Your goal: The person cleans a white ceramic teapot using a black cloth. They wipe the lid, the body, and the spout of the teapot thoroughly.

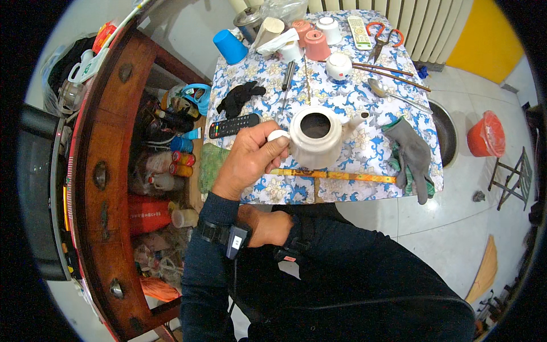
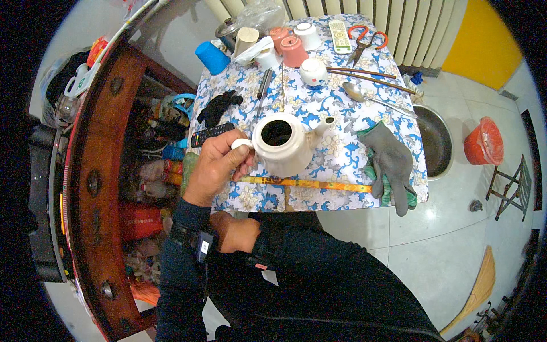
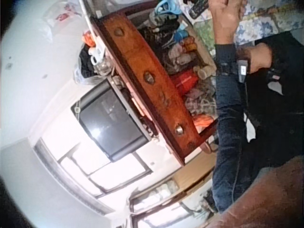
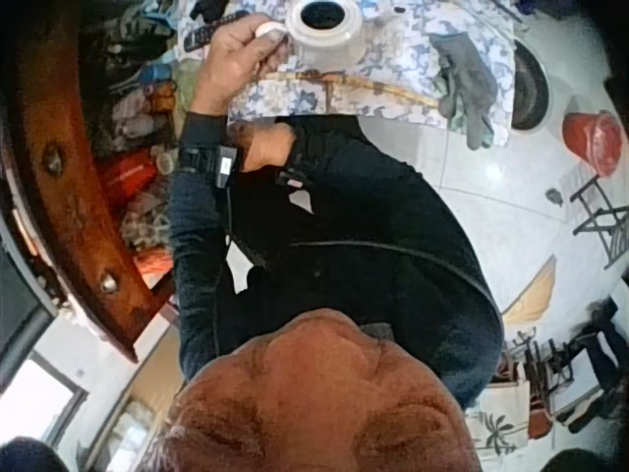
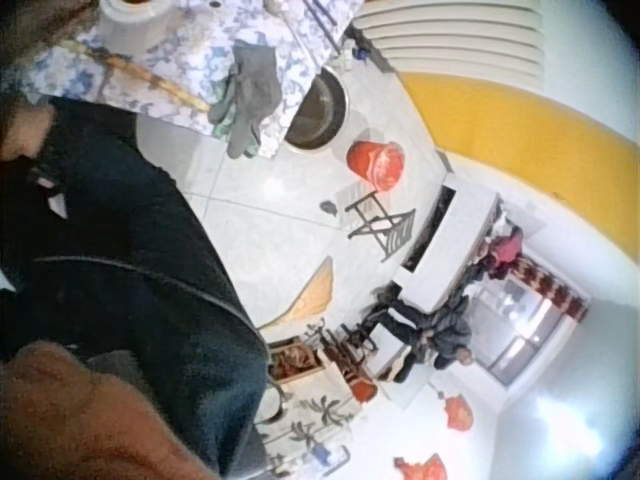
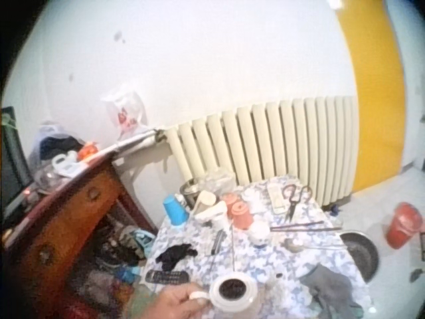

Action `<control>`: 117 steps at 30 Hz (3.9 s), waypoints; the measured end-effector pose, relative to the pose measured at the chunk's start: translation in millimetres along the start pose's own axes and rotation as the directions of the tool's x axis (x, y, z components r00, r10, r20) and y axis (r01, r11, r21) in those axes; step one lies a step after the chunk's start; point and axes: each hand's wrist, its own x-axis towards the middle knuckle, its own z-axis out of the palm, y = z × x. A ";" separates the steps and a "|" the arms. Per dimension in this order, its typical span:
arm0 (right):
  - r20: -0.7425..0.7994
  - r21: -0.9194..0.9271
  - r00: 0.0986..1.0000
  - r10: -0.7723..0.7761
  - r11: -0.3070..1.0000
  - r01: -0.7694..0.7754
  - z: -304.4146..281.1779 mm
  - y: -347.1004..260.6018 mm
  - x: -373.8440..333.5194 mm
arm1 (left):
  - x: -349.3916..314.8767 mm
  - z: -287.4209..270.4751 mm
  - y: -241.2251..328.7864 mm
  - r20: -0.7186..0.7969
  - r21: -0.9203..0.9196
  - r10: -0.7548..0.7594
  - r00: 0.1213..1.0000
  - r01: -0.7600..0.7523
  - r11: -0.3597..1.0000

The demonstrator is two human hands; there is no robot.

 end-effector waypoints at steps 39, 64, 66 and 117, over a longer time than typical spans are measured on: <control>-0.527 -0.307 0.762 -0.377 0.920 0.243 30.0 -104.8 29.9 | -289.7 -20.1 -92.2 -0.944 -0.326 -0.223 0.244 -0.583 0.744; -0.451 -0.401 0.797 -0.402 0.889 0.221 77.9 -115.9 37.8 | -292.3 -10.0 -92.3 -0.955 -0.290 -0.166 0.245 -0.660 0.693; -0.479 -0.415 0.772 -0.418 0.883 0.220 71.0 -124.7 38.0 | -291.1 -9.5 -92.7 -0.953 -0.296 -0.162 0.258 -0.663 0.688; -0.534 -0.393 0.845 0.014 0.881 -0.263 -117.5 -115.5 -90.5 | -231.0 20.2 -81.0 -0.767 -0.193 0.006 0.642 -0.241 0.951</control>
